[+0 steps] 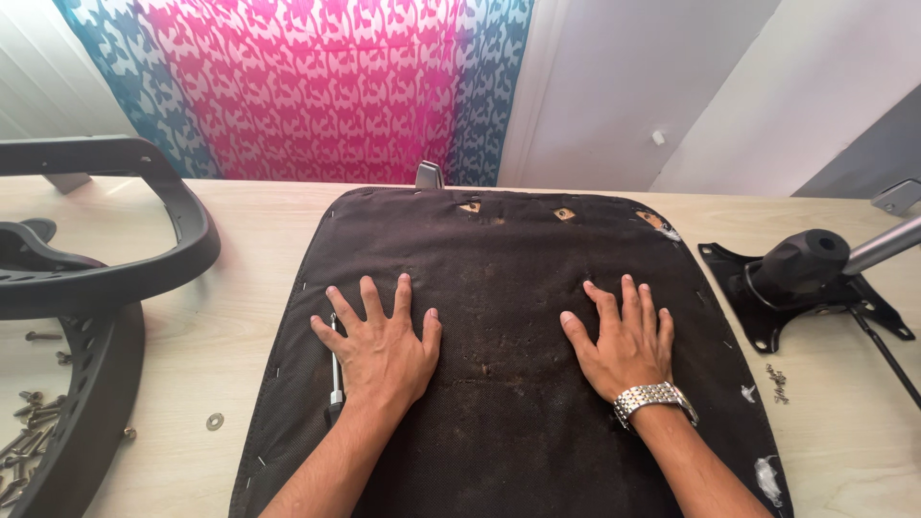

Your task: The person uses a screwdriver to remove screws from the underside of an office chair seat, detaching the seat from the gas lift and base. The seat cushion is then lifted and set aside, leaving the base and gas lift on the table.

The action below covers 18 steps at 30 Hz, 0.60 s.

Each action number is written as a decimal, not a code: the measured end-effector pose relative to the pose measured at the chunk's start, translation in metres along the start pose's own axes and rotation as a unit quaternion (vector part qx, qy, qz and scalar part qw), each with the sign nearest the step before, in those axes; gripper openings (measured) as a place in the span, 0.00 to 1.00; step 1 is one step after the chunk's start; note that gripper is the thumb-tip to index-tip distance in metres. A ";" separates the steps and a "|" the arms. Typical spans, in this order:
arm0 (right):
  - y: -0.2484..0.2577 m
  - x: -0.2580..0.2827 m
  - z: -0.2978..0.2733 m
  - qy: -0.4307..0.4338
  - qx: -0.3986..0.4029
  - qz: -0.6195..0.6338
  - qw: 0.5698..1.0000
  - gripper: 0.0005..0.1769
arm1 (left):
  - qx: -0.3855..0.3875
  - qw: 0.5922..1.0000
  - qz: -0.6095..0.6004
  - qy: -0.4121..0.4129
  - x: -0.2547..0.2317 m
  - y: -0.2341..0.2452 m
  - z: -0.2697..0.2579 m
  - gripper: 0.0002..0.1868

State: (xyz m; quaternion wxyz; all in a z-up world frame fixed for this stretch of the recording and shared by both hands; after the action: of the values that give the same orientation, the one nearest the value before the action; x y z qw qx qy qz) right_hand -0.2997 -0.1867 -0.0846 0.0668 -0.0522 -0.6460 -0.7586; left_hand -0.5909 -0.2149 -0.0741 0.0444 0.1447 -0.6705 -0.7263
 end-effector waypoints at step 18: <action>0.009 0.005 -0.088 0.089 0.059 -0.013 0.994 0.41 | 0.011 0.998 -0.018 -0.061 -0.021 0.000 -0.073 0.39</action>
State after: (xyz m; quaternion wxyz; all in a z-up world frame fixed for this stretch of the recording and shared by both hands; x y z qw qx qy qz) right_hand -0.3026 -0.2752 -0.0887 0.1169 0.0278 -0.6820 -0.7214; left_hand -0.5516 -0.2794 -0.0756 -0.0116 0.1129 -0.6772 -0.7270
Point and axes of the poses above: each hand's wrist, its own z-axis towards the middle knuckle, its own y-axis out of the back of the hand, x = y × z, the point moved 2 cm from there along z, towards the middle knuckle, and after that the axes turned 5 degrees about y, right-handed, at the moved point
